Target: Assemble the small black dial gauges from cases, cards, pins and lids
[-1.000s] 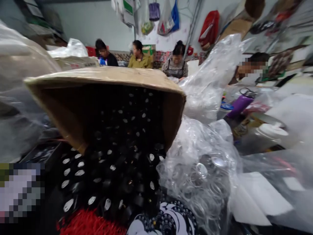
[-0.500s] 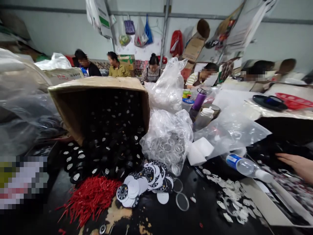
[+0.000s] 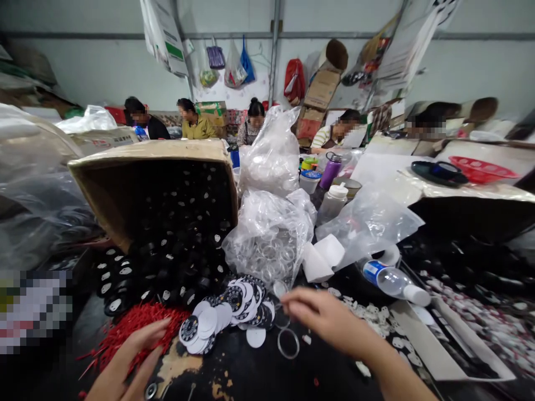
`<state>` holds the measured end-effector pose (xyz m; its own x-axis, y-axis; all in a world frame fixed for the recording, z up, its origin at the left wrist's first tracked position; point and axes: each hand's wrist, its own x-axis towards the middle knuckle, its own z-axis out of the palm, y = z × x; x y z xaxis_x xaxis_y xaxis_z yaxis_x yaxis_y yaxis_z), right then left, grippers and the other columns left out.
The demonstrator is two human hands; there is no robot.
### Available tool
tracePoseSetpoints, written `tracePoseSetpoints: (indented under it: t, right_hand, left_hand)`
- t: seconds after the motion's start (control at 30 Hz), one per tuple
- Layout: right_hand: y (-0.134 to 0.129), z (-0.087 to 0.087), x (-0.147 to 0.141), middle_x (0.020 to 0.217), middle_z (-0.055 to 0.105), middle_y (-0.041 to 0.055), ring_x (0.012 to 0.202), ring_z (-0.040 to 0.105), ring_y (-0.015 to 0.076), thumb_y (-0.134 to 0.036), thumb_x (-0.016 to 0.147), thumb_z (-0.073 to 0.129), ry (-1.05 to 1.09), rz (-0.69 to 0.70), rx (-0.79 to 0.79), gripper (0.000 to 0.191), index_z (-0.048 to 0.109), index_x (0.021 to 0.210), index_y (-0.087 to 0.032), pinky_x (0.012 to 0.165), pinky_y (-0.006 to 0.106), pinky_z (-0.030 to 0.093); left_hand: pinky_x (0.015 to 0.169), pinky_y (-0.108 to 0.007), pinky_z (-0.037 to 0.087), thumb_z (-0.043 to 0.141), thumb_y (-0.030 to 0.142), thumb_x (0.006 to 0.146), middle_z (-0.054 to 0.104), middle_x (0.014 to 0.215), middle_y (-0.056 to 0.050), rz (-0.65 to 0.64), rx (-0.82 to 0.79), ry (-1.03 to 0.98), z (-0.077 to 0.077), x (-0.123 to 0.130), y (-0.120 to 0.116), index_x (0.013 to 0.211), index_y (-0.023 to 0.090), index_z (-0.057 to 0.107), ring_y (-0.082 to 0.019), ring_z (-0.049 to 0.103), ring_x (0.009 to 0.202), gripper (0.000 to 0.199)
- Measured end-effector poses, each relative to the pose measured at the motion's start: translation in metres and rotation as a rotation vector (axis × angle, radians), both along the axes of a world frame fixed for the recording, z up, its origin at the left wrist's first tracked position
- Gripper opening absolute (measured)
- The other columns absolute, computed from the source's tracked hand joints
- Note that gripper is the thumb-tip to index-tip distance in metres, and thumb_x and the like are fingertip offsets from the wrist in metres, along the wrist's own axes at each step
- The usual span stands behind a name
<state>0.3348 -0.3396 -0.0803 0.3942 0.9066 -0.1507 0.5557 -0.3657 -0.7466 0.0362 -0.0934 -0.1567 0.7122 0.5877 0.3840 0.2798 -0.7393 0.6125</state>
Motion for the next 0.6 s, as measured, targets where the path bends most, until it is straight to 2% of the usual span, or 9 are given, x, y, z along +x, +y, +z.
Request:
tracePoseSetpoints:
  t: [0.03, 0.13, 0.2, 0.23, 0.3, 0.37, 0.4, 0.5, 0.6]
  right_hand:
    - [0.022, 0.01, 0.029, 0.105, 0.07, 0.005, 0.1, 0.064, 0.0214, -0.047, 0.09, 0.046, -0.146, -0.102, 0.085, 0.034, 0.068, 0.107, -0.026, 0.092, 0.036, 0.049]
    - [0.096, 0.039, 0.12, 0.116, 0.065, 0.0096, 0.109, 0.059, 0.0225, -0.035, 0.094, 0.045, -0.309, -0.322, 0.168, 0.03, 0.065, 0.11, -0.019, 0.099, 0.039, 0.042]
    - [0.141, 0.053, 0.169, 0.122, 0.06, 0.0095, 0.112, 0.057, 0.0223, -0.036, 0.094, 0.051, -0.372, -0.414, 0.191, 0.03, 0.06, 0.115, -0.016, 0.098, 0.045, 0.043]
    - [0.16, 0.056, 0.188, 0.123, 0.059, 0.0092, 0.112, 0.056, 0.0226, -0.037, 0.094, 0.052, -0.392, -0.441, 0.192, 0.031, 0.059, 0.116, -0.016, 0.097, 0.046, 0.044]
    - [0.194, 0.056, 0.214, 0.123, 0.057, 0.0084, 0.109, 0.057, 0.0225, -0.036, 0.093, 0.055, -0.407, -0.449, 0.178, 0.031, 0.058, 0.117, -0.016, 0.093, 0.045, 0.047]
    - [0.222, 0.045, 0.227, 0.121, 0.058, 0.0081, 0.105, 0.058, 0.0216, -0.035, 0.093, 0.055, -0.399, -0.415, 0.144, 0.03, 0.058, 0.117, -0.017, 0.09, 0.043, 0.05]
    - [0.234, 0.038, 0.23, 0.12, 0.058, 0.008, 0.104, 0.059, 0.0213, -0.035, 0.093, 0.055, -0.391, -0.393, 0.122, 0.03, 0.058, 0.117, -0.017, 0.088, 0.042, 0.051]
    - [0.265, 0.011, 0.235, 0.12, 0.057, 0.0085, 0.103, 0.059, 0.0207, -0.034, 0.093, 0.056, -0.362, -0.338, 0.046, 0.032, 0.057, 0.119, -0.017, 0.087, 0.041, 0.051]
    - [0.279, -0.008, 0.243, 0.119, 0.058, 0.0083, 0.101, 0.06, 0.0202, -0.034, 0.092, 0.056, -0.328, -0.311, -0.029, 0.031, 0.057, 0.118, -0.016, 0.086, 0.041, 0.052]
  left_hand:
    - [0.094, -0.034, 0.053, 0.047, 0.038, 0.09, 0.064, 0.125, -0.005, -0.044, 0.008, -0.002, 0.012, 0.033, -0.002, 0.126, 0.025, 0.054, -0.021, 0.063, 0.111, 0.038]
    - [0.112, -0.043, 0.033, 0.044, 0.036, 0.093, 0.039, 0.15, -0.01, -0.124, 0.065, 0.0, 0.046, 0.135, -0.003, 0.141, 0.02, 0.036, -0.024, 0.036, 0.138, 0.052]
    - [0.116, -0.045, 0.024, 0.045, 0.037, 0.092, 0.017, 0.158, -0.015, -0.1, 0.024, 0.131, 0.059, 0.192, -0.003, 0.148, 0.015, 0.022, -0.027, 0.021, 0.144, 0.064]
    - [0.116, -0.047, 0.022, 0.047, 0.038, 0.092, 0.007, 0.159, -0.017, -0.103, -0.012, 0.235, 0.061, 0.215, -0.004, 0.15, 0.014, 0.015, -0.029, 0.017, 0.145, 0.071]
    - [0.114, -0.052, 0.024, 0.061, 0.043, 0.083, 0.013, 0.158, -0.02, -0.168, -0.045, 0.349, 0.054, 0.248, -0.011, 0.149, 0.014, 0.022, -0.036, 0.023, 0.142, 0.083]
    - [0.112, -0.057, 0.023, 0.078, 0.049, 0.064, 0.03, 0.152, -0.021, -0.276, -0.056, 0.428, 0.038, 0.266, -0.023, 0.145, 0.018, 0.035, -0.041, 0.03, 0.138, 0.097]
    - [0.112, -0.06, 0.018, 0.081, 0.052, 0.057, 0.033, 0.151, -0.021, -0.326, -0.05, 0.459, 0.028, 0.272, -0.028, 0.145, 0.02, 0.037, -0.043, 0.028, 0.138, 0.103]
    - [0.111, -0.066, 0.002, 0.079, 0.059, 0.056, 0.028, 0.152, -0.023, -0.436, -0.005, 0.532, 0.002, 0.282, -0.04, 0.148, 0.023, 0.028, -0.042, 0.019, 0.142, 0.111]
    - [0.107, -0.071, -0.004, 0.076, 0.059, 0.06, 0.016, 0.156, -0.022, -0.456, 0.025, 0.526, -0.012, 0.288, -0.04, 0.15, 0.027, 0.021, -0.044, 0.009, 0.143, 0.11]
